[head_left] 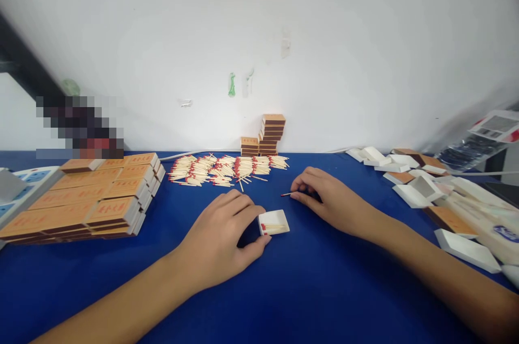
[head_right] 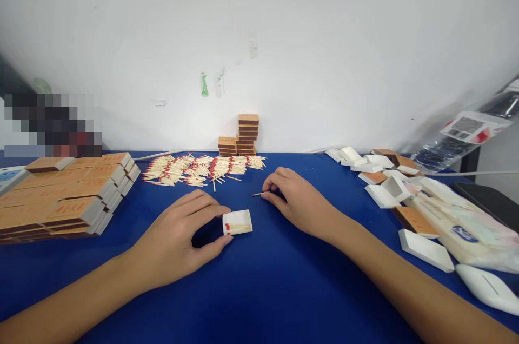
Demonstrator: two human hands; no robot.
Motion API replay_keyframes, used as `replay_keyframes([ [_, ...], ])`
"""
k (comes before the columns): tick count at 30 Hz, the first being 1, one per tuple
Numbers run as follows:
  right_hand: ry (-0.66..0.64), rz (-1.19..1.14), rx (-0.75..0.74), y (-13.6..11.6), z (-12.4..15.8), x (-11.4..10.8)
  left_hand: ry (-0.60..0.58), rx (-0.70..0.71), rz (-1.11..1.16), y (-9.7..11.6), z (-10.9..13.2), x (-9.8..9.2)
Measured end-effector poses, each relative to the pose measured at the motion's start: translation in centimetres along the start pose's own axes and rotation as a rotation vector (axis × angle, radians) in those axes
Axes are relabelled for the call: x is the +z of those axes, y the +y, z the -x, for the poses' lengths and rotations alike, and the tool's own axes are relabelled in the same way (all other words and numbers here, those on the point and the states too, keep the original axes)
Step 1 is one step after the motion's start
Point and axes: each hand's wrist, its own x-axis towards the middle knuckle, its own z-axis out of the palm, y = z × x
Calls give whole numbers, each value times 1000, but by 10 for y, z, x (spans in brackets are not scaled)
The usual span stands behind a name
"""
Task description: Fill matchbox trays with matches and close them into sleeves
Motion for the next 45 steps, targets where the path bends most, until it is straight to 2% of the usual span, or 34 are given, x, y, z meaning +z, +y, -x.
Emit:
replay_keyframes([
  [4,-21,-28,26,-6,-8,8,3,-5,-8,1,1,0],
  [9,82,-17,88,-31,-41,28,-23,-14,-18,3,2,1],
  [12,81,39,126,-40,-57,39,-20,-19,-28,1,2,1],
  [17,120,59,115,-41,-62,44,-31,-25,-34,-4,2,0],
  [24,49,43,154,-38,-61,37,14,-57,-42,-8,1,0],
  [28,81,-33,72,-44,-48,20,37,-110,-64,-9,-1,-1],
  [31,14,-86,1,-56,-31,11,54,-122,-59,-9,-2,-1],
  [35,-81,-34,-58,-70,-15,14,59,-107,-43,-10,-1,0],
  [39,-132,45,-59,-70,-14,18,48,-113,-41,-10,0,0],
  [45,-161,6,-54,-65,-22,4,19,-111,-37,-8,-1,-1],
])
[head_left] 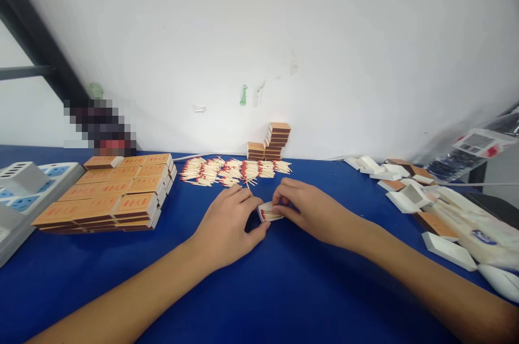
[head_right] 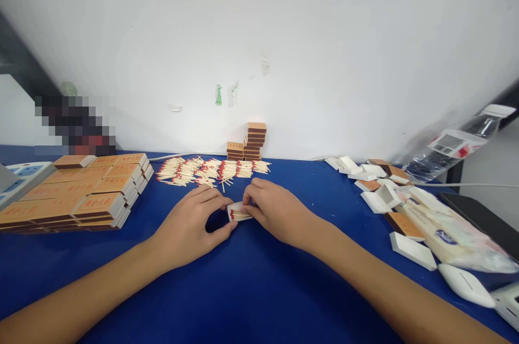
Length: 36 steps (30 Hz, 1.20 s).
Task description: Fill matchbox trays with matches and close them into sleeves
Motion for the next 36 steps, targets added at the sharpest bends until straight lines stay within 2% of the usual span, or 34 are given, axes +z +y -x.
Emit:
replay_keyframes([
  [3,115,29,57,17,-12,-7,-4,2,10,1,0,0],
  [6,211,97,127,46,-28,-9,-16,2,17,1,1,0],
  [9,188,131,135,69,-39,-6,-34,1,18,1,1,-1],
  [12,166,147,139,78,-42,-3,-30,8,20,0,1,0],
  [19,157,140,106,72,-45,0,-32,13,9,-1,1,1],
  [25,108,170,231,70,-50,0,-37,11,-1,-1,1,0],
  [29,71,158,272,62,-36,-3,-42,2,-10,-1,2,1],
  [32,95,133,232,46,-17,-10,-41,4,-7,-1,2,1],
  [36,95,81,60,15,7,-18,-41,-1,-11,0,0,0],
])
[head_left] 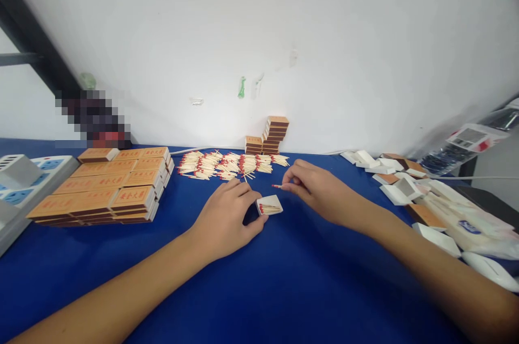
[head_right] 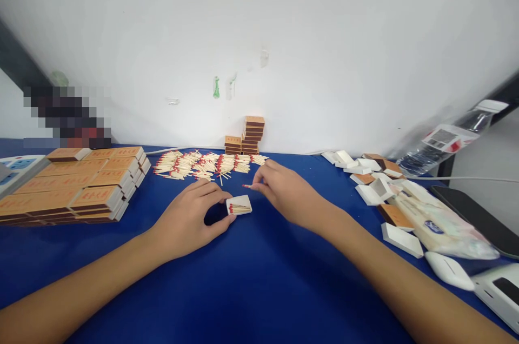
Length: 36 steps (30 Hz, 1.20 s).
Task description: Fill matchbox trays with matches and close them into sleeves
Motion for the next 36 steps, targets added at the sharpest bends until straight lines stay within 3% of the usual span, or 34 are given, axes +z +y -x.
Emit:
replay_keyframes([
  [5,-28,122,-111,-28,10,10,-8,16,-11,1,-3,-1],
  [9,-64,182,-116,-34,7,26,-24,17,-11,0,-3,-1],
  [15,40,16,-60,-13,1,13,-7,12,0,-2,0,0],
  [21,86,-50,48,14,-32,15,-16,55,47,1,1,2],
  [27,94,50,106,12,-58,36,-22,52,40,0,1,2],
  [36,1,114,176,16,-54,33,-29,44,28,1,0,1],
])
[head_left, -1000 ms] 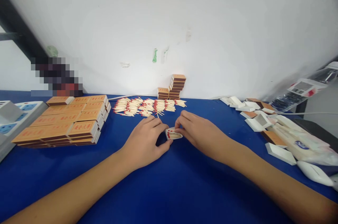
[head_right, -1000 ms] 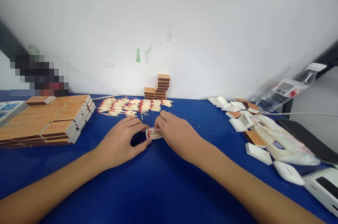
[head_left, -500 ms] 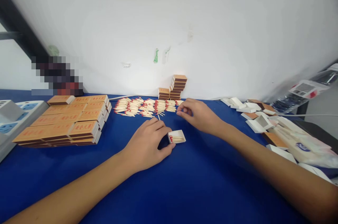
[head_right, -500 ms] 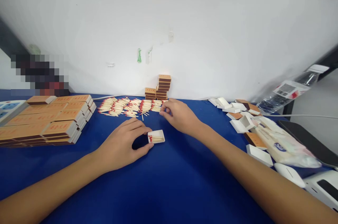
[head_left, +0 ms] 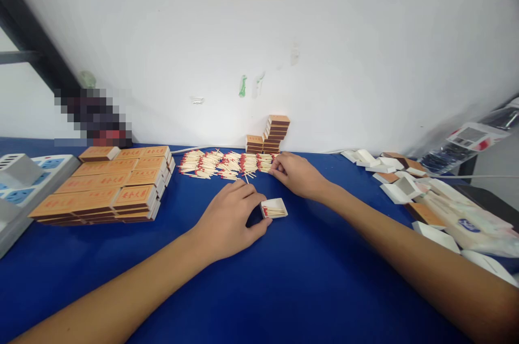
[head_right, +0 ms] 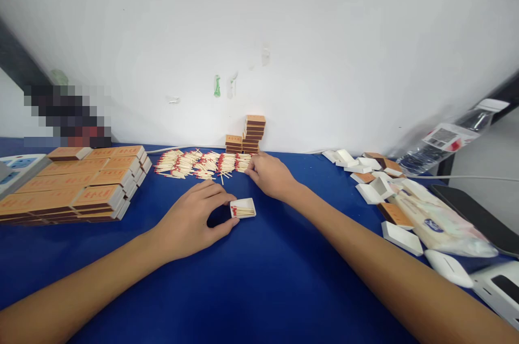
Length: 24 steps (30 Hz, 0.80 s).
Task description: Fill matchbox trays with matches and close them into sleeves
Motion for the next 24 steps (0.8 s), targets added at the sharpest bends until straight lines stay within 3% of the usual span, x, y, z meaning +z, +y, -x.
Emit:
replay_keyframes([
  [15,10,-2,-43,28,53,-26,-6,-20,-9,-2,-1,-3],
  [19,21,-72,-142,22,62,-27,6,-14,-16,-3,-1,-3],
  [24,56,-3,-240,8,67,-26,27,-5,-12,-4,-2,-3],
])
